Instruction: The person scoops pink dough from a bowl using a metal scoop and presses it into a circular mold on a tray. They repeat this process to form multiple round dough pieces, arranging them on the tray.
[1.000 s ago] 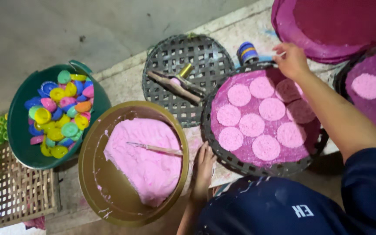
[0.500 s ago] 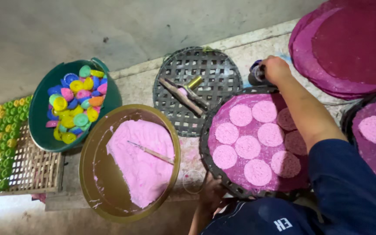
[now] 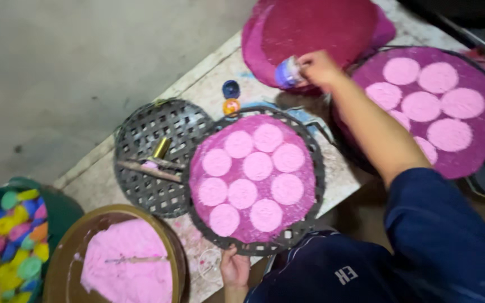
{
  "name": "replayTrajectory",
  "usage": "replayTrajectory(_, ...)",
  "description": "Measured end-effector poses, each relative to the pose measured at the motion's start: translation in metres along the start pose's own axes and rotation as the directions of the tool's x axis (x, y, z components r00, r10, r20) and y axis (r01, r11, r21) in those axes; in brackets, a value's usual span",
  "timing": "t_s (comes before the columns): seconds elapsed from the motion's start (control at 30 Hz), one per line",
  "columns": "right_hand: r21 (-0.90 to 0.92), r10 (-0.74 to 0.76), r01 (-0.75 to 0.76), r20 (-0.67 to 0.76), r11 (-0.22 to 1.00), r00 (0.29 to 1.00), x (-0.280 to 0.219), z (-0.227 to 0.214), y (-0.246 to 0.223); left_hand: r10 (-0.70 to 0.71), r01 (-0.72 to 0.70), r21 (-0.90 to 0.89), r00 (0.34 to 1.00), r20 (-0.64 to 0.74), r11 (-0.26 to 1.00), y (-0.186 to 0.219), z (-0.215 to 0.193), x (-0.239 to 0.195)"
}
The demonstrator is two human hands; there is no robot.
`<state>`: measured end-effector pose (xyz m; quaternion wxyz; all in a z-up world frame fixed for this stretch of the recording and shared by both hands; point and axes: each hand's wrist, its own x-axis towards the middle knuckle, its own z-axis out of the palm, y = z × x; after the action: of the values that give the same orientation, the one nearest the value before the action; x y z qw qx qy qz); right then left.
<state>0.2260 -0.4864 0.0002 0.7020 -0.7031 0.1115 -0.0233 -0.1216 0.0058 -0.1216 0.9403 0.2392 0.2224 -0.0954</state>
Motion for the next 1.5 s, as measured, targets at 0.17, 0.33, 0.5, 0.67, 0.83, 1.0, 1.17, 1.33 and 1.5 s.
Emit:
replayTrajectory(0.17, -0.392, 0.027, -0.138, -0.274, 0.910, 0.961, -0.043, -0.140, 0.014, 0.043, -0.042, -0.012, 0.998, 0.044, 0.999, 0.012, 0.010, 0.010)
replayTrajectory(0.33, -0.781, -0.217, -0.143, -0.336, 0.608, 0.916, -0.056, -0.180, 0.054, 0.101, -0.094, -0.054, 0.981, 0.166, 0.994, 0.016, 0.033, 0.031)
replayTrajectory(0.5, -0.772, -0.358, 0.041, -0.246, 0.634, 0.901, -0.108, -0.192, 0.053, 0.063, -0.046, -0.081, 0.973, 0.221, 0.996, 0.018, 0.066, 0.032)
replayTrajectory(0.67, -0.726, -0.059, -0.003, -0.061, 0.687, 0.996, -0.220, -0.169, 0.048, 0.056, -0.051, -0.031, 0.977, 0.204, 0.998, 0.022, 0.106, 0.033)
replayTrajectory(0.83, -0.596, 0.155, -0.221, -0.161, 0.772, 0.975, -0.270, -0.159, 0.044, 0.022, -0.013, -0.032, 0.957, 0.291, 0.999, 0.015, 0.135, 0.051)
replayTrajectory(1.0, -0.758, -0.326, -0.103, -0.394, 0.645, 0.859, -0.282, -0.269, 0.035, 0.006, -0.012, 0.021, 0.966, 0.259, 1.000, -0.002, 0.156, 0.071)
replayTrajectory(1.17, -0.585, -0.231, -0.357, -0.700, 0.728, 0.676, -0.270, -0.348, 0.063, -0.093, 0.065, 0.106, 0.953, 0.288, 0.992, -0.036, 0.179, 0.097)
replayTrajectory(1.33, -0.413, -0.133, -0.352, -0.785, 0.840, 0.605, -0.249, -0.358, 0.063, -0.240, 0.229, 0.077, 0.883, 0.403, 0.970, -0.068, 0.198, 0.112)
replayTrajectory(1.5, -0.913, -0.764, -0.306, -0.397, 0.270, 0.509, -0.272, -0.305, 0.033, -0.248, 0.224, 0.105, 0.883, 0.398, 0.969, -0.067, 0.219, 0.102)
